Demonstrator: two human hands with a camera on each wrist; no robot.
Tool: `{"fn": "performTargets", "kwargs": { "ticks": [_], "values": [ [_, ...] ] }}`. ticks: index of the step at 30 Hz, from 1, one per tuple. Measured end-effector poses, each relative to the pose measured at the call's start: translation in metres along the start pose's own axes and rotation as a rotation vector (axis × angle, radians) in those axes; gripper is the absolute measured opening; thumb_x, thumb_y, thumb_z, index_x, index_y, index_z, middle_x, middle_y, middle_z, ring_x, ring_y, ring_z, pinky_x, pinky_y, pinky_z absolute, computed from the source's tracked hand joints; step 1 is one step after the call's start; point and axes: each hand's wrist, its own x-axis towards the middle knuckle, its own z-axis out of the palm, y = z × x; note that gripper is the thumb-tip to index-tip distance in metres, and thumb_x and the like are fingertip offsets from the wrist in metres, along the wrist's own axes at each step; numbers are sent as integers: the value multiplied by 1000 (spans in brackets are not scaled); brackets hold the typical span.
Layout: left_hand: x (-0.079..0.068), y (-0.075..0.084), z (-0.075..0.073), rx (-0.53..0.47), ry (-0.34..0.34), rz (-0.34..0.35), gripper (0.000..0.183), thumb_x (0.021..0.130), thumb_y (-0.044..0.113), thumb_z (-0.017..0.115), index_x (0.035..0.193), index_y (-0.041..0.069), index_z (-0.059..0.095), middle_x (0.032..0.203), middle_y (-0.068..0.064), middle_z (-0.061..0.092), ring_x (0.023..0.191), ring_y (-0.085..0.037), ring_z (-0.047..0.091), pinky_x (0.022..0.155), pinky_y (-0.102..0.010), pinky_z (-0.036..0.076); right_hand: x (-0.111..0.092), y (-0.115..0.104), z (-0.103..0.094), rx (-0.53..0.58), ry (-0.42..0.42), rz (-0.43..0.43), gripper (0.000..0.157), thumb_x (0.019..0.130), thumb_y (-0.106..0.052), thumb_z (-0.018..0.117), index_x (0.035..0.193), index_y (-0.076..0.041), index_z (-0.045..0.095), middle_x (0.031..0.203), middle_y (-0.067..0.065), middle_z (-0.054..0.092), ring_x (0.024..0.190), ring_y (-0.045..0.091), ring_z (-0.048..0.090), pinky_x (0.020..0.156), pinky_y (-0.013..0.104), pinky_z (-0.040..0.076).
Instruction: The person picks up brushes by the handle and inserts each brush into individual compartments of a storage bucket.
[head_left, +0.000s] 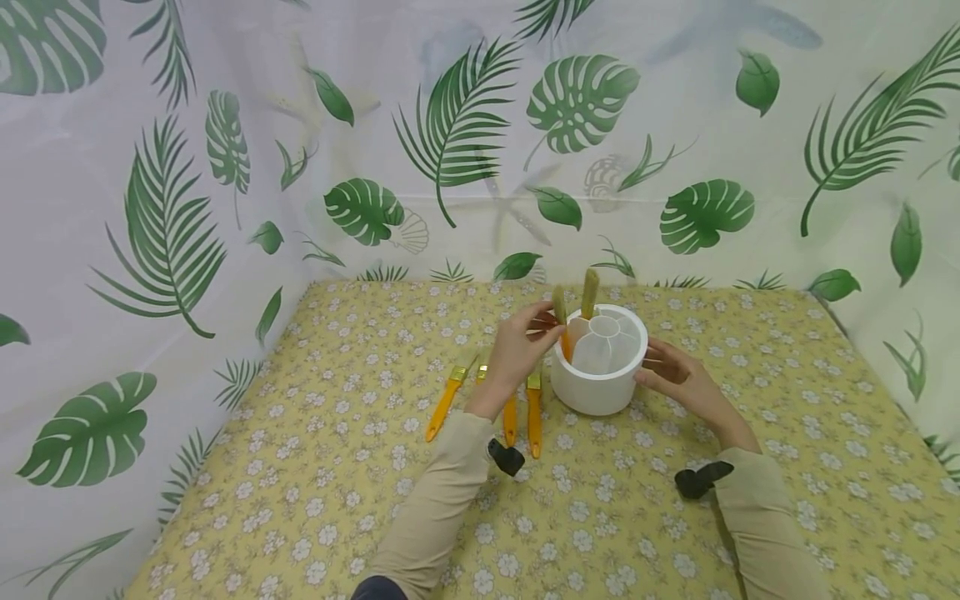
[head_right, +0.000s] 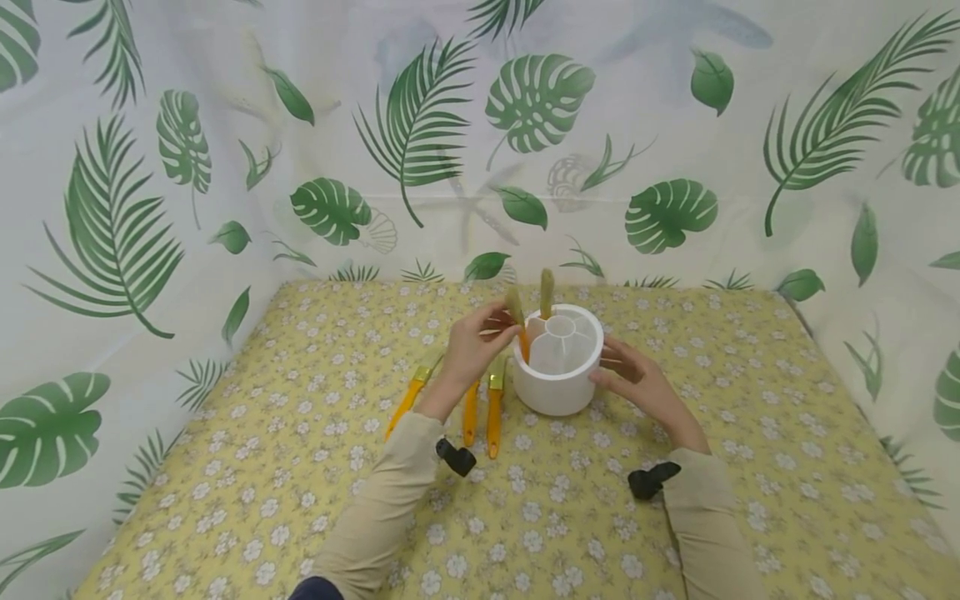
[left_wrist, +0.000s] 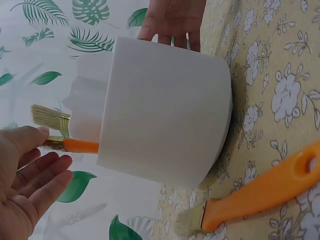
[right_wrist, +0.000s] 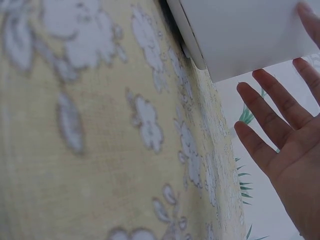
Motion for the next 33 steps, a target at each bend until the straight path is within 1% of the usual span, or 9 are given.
{"fn": "performTargets", "kwargs": {
  "ticks": [4,6,8,13,15,18,24,28,33],
  "values": [
    [-2,-4,-4,-1,3,10,23,87,23,65,105,9,64,99,-6,67,90,-14,65,75,-13,52,0,1,0,3,-1,-2,64,94,-18,56,149,-22,23,143,20,37,127,39,40,91,36,50],
    [-3,-4,-6,0,1,12,21,87,24,65,103,10,65,98,-5,67,89,-13,65,75,-14,52,-1,1,-1,4,0,-6,63,94,-18,56,148,-22,24,143,20,37,127,40,40,90,33,50],
    [-4,-4,-7,3,-3,11,24,87,24,64,107,10,64,99,-5,67,89,-13,65,75,-15,52,-1,1,-1,4,-1,-9,63,94,-18,55,148,-23,24,143,20,37,127,40,39,90,32,50],
    [-7,-5,-11,16,-1,-2,32,88,22,64,117,8,62,102,-7,66,89,-16,65,76,-16,52,-1,0,0,9,-4,-15,63,94,-16,56,148,-22,25,144,19,36,129,40,37,92,42,49],
    [-7,-5,-12,16,1,-3,33,88,22,64,117,7,61,103,-8,66,89,-17,65,77,-16,53,-1,0,0,13,-3,-15,63,94,-16,56,148,-21,25,145,19,35,130,40,36,93,46,48],
    [-9,-5,-14,8,2,-8,34,88,22,65,118,6,61,103,-10,66,90,-18,65,77,-18,53,0,-2,0,17,1,-14,63,93,-16,57,148,-20,26,145,18,34,131,40,35,94,47,46],
    [-11,-6,-18,-1,4,-18,36,88,17,65,121,5,60,104,-12,65,92,-21,65,80,-23,54,1,-3,1,5,13,-2,63,92,-18,58,147,-17,27,144,18,35,129,39,38,93,44,48],
    [-13,-8,-22,14,-3,-20,37,88,17,64,123,6,59,105,-13,65,93,-20,65,81,-21,53,0,-4,2,11,18,7,65,92,-18,59,148,-18,26,143,18,36,128,39,39,91,41,49],
    [-16,-9,-27,13,-11,-21,38,88,21,64,123,5,59,106,-15,64,94,-20,64,82,-21,53,0,-5,2,14,19,2,66,92,-17,59,148,-21,24,142,17,37,127,38,41,89,35,50]
  ]
}}
